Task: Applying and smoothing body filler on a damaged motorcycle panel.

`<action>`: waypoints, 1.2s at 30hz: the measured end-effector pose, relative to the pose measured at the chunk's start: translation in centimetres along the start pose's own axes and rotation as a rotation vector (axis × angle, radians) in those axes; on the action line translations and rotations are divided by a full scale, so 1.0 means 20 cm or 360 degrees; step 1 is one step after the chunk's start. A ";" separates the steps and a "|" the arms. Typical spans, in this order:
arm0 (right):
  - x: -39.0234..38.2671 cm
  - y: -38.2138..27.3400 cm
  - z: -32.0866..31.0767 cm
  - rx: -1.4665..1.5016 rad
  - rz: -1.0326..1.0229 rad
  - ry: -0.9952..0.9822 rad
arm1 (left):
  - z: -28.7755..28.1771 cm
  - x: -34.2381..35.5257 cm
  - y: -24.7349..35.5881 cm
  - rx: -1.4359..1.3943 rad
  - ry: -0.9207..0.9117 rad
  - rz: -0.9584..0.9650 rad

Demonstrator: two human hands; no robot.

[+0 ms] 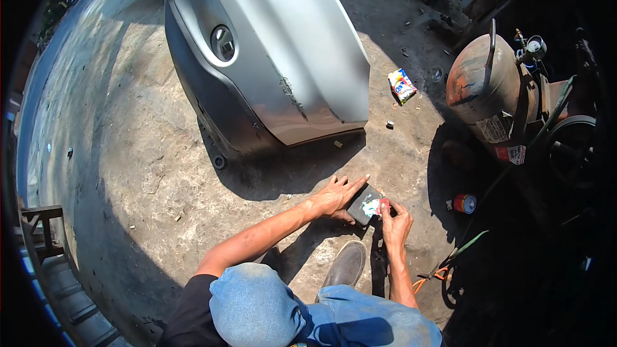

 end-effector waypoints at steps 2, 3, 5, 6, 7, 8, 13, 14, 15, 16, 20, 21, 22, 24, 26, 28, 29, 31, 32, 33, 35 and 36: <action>-0.04 -0.07 0.05 -0.0005 -0.0119 0.0039 | 0.00 -0.04 -0.02 -0.0044 0.0011 -0.0027; -0.06 -0.05 0.06 -0.0064 -0.0185 -0.0003 | 0.02 -0.04 -0.02 -0.0037 -0.0005 -0.0033; -0.04 -0.01 0.04 -0.0117 -0.0355 0.0009 | 0.04 -0.01 0.00 -0.0045 0.0051 0.0010; -0.01 0.04 0.01 0.0004 -0.0140 0.0029 | 0.06 0.01 0.00 -0.0066 0.0080 0.0024; 0.00 0.03 0.01 0.0014 -0.0089 0.0023 | 0.06 0.01 0.01 -0.0059 0.0075 0.0022; 0.00 0.02 0.01 0.0020 -0.0036 0.0019 | 0.05 0.01 0.00 -0.0054 0.0069 0.0022; 0.02 0.00 0.04 -0.0082 -0.0228 -0.0004 | 0.05 0.00 -0.03 -0.0070 0.0018 -0.0019; 0.04 0.03 0.03 -0.0014 -0.0130 0.0017 | 0.04 0.01 -0.01 -0.0070 0.0026 -0.0015; 0.03 0.02 0.03 -0.0012 -0.0137 0.0016 | 0.04 0.01 -0.01 -0.0057 0.0011 -0.0016; 0.00 0.00 0.04 -0.0055 -0.0225 0.0000 | 0.05 0.01 -0.01 -0.0045 -0.0004 -0.0018; -0.01 -0.05 0.03 -0.0082 -0.0273 0.0008 | 0.05 -0.02 -0.02 -0.0026 0.0026 -0.0021; 0.00 -0.03 0.04 -0.0025 -0.0130 -0.0037 | 0.04 -0.02 -0.01 -0.0022 0.0007 -0.0033; -0.02 -0.02 0.04 -0.0025 -0.0132 -0.0030 | 0.03 -0.02 0.00 -0.0020 -0.0015 -0.0045; -0.08 -0.05 0.06 -0.0111 -0.0345 -0.0108 | 0.03 -0.02 0.02 -0.0013 -0.0033 -0.0049; -0.07 -0.07 0.04 -0.0177 -0.0384 -0.0115 | 0.06 -0.02 0.03 -0.0020 -0.0060 -0.0048; -0.04 -0.11 0.00 -0.0105 -0.0358 0.0030 | 0.07 0.01 0.02 -0.0025 -0.0074 -0.0026; -0.04 -0.09 -0.01 -0.0145 -0.0458 0.0003 | 0.07 0.04 0.03 -0.0018 -0.0076 -0.0026; -0.06 -0.12 0.03 -0.0275 -0.0481 -0.0149 | 0.07 0.01 0.00 0.0088 0.0093 0.0040; -0.07 -0.16 -0.01 -0.0269 -0.0518 -0.0164 | 0.02 0.04 0.00 -0.0013 0.0026 0.0009; -0.07 -0.17 0.03 -0.0162 -0.0544 -0.0113 | -0.01 0.00 -0.03 0.0007 0.0000 -0.0037; -0.08 -0.19 0.05 -0.0179 -0.0725 -0.0027 | -0.04 -0.03 -0.07 -0.0004 -0.0096 -0.0123; -0.09 -0.13 0.06 -0.0191 -0.0776 -0.0093 | -0.02 -0.03 -0.07 -0.0019 -0.0147 -0.0147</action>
Point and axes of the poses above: each hand's wrist, its own x-axis towards the middle knuckle, its own z-axis out of the palm, y = z × x, the point moved 3 cm from there along x, towards the middle knuckle, and after that the axes turned 6 degrees about x, right-handed, at the moved point
